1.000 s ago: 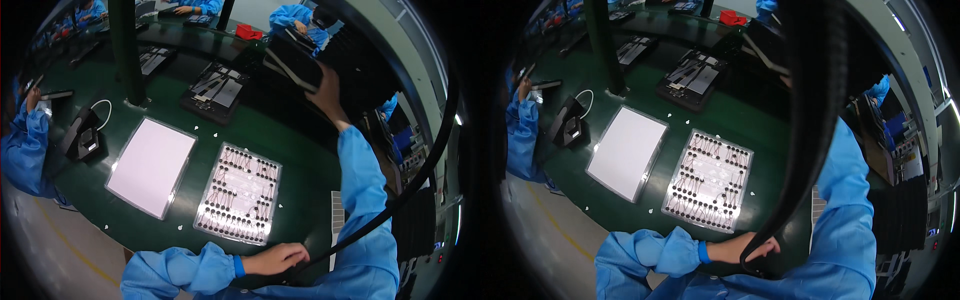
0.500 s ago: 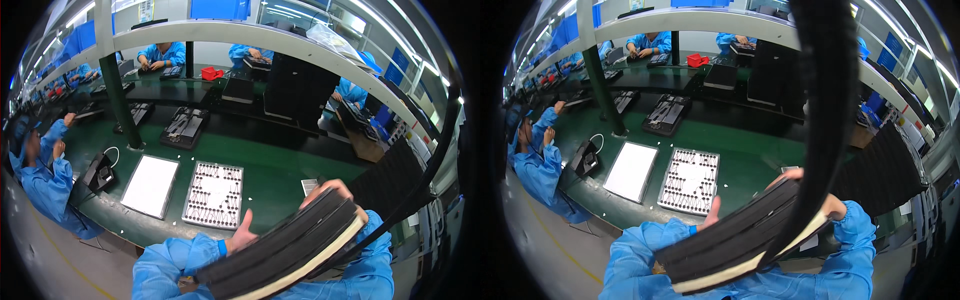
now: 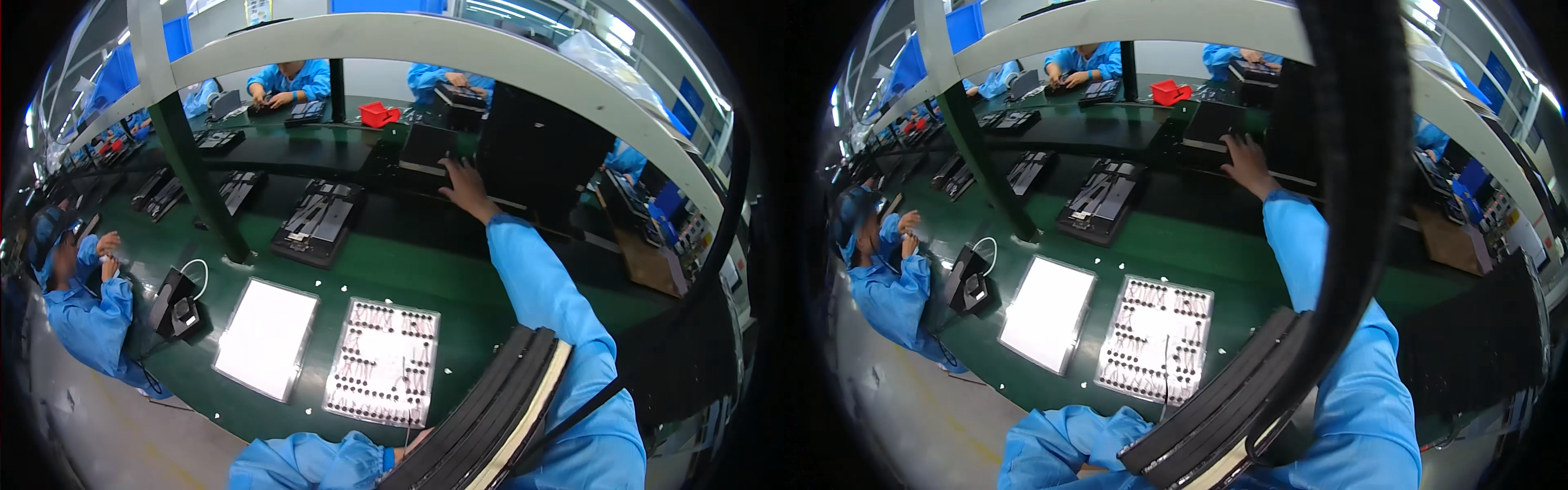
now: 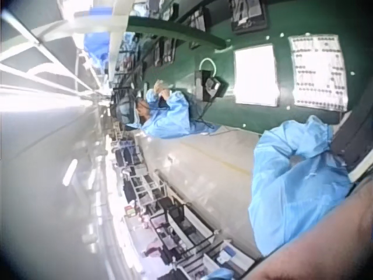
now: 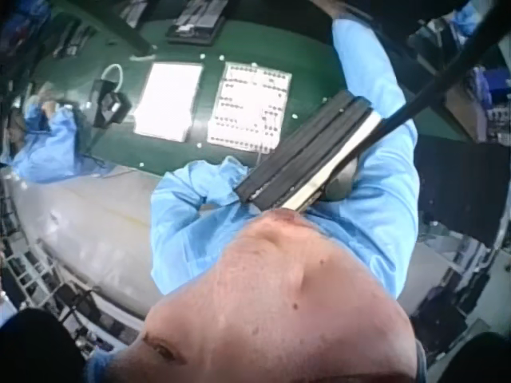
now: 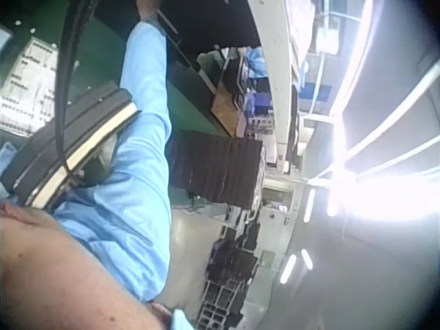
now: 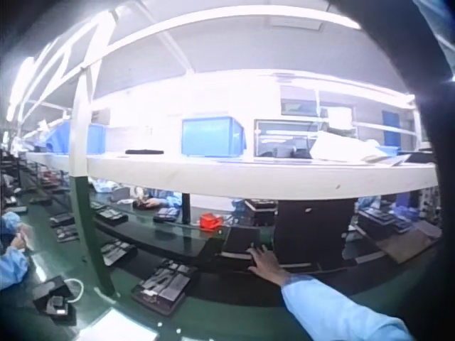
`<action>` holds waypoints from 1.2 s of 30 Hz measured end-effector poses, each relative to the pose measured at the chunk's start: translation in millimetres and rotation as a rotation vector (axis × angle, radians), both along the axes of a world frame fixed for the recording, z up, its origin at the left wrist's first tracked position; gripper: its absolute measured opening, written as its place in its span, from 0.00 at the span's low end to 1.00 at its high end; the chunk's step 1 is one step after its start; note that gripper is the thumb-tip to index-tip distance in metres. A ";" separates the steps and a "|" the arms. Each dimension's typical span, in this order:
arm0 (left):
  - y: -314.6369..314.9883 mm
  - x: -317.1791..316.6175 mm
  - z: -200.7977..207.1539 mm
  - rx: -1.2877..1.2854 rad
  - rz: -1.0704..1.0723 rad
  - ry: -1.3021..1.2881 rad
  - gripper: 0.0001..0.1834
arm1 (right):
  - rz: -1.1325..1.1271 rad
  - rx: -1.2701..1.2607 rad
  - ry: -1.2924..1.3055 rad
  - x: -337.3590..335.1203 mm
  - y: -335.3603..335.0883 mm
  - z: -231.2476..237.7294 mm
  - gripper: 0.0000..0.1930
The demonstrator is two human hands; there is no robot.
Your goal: Assembling electronic tablet components by applying adhesive and positioning internal parts.
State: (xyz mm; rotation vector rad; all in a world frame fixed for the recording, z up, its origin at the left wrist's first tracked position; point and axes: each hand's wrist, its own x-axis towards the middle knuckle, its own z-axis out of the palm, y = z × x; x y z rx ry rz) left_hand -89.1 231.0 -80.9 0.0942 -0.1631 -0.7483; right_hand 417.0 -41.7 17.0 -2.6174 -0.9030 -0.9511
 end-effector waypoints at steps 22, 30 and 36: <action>-40.0 55.8 -12.2 0.541 0.340 -0.125 0.39 | 0.050 -0.208 -0.321 -527.3 -166.4 33.6 0.19; -63.5 42.3 74.3 0.558 0.270 -0.413 0.26 | -0.068 0.107 0.200 -629.2 -139.7 -29.2 0.15; -112.8 40.3 106.5 1.154 0.222 -0.190 0.20 | -0.214 0.334 0.060 -630.2 -199.0 -45.8 0.13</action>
